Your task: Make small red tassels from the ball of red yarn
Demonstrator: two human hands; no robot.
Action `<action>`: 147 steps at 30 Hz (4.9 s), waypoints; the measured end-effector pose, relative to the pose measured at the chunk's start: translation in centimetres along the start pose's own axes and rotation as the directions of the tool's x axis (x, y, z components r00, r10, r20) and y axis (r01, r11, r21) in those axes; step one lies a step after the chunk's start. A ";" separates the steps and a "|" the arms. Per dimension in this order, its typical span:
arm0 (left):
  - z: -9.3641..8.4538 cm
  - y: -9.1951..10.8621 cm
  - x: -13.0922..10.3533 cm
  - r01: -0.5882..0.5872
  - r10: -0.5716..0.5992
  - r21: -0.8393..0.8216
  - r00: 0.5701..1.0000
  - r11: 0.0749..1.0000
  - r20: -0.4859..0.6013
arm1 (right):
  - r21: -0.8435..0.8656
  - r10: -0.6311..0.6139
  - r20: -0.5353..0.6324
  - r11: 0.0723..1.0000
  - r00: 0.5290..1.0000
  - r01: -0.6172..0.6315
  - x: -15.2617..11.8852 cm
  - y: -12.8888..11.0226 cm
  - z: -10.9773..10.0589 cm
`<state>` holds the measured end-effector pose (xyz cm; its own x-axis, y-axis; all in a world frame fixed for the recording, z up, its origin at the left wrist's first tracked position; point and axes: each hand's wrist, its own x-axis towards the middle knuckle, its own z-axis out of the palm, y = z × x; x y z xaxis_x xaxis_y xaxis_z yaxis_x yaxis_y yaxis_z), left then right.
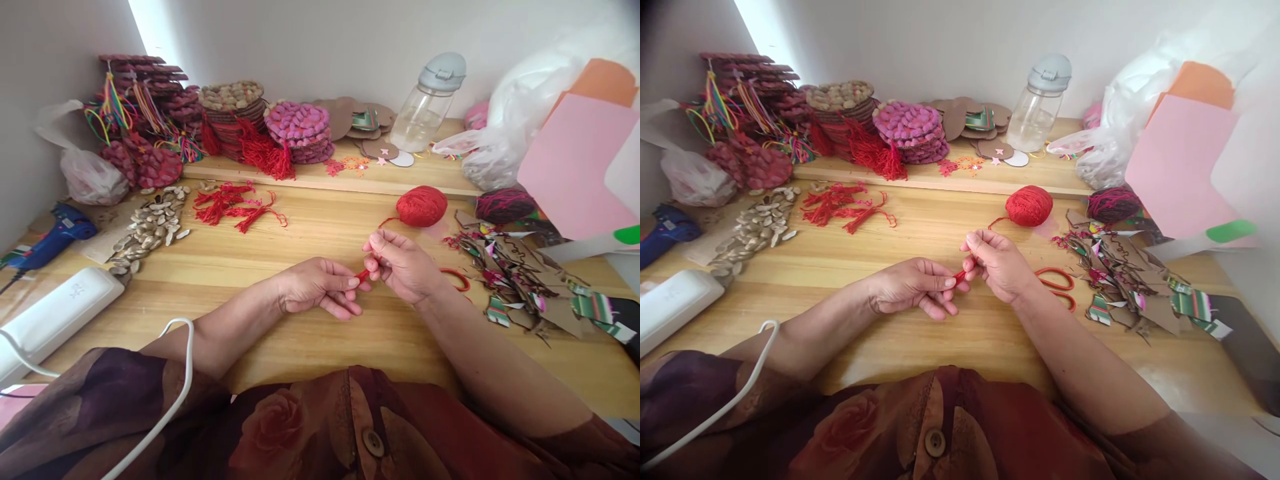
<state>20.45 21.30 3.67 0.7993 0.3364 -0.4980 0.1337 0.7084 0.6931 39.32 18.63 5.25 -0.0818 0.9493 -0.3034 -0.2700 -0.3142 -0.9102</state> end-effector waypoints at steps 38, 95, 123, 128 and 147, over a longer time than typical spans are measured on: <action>1.7 -0.6 0.4 -0.360 0.391 0.171 0.897 0.917 -0.207 | -0.306 -0.123 0.124 0.939 0.985 0.156 -1.8 1.7 3.2; 1.4 0.1 -0.2 -0.576 0.510 -0.007 0.730 0.817 -0.455 | -0.294 -0.046 0.208 0.950 0.977 0.108 -1.9 3.3 2.8; 1.6 -0.9 0.6 -0.383 0.518 0.401 0.794 0.832 -0.318 | -0.228 -0.217 -0.030 0.952 0.976 0.205 -1.3 1.7 1.4; 1.7 -1.2 0.7 -0.366 0.503 0.401 0.803 0.839 -0.319 | -0.124 -0.155 -0.085 0.982 0.984 0.144 -1.2 1.6 1.4; 2.4 -1.3 0.8 -0.450 0.467 0.137 0.801 0.882 -0.376 | 0.423 0.038 -0.165 0.906 0.986 0.036 -0.8 2.3 1.7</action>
<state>22.38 19.15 3.62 0.4823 0.8331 -0.2708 -0.1618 0.3885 0.9071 37.18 17.16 3.89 0.0674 0.9226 -0.3797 -0.6530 -0.2469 -0.7160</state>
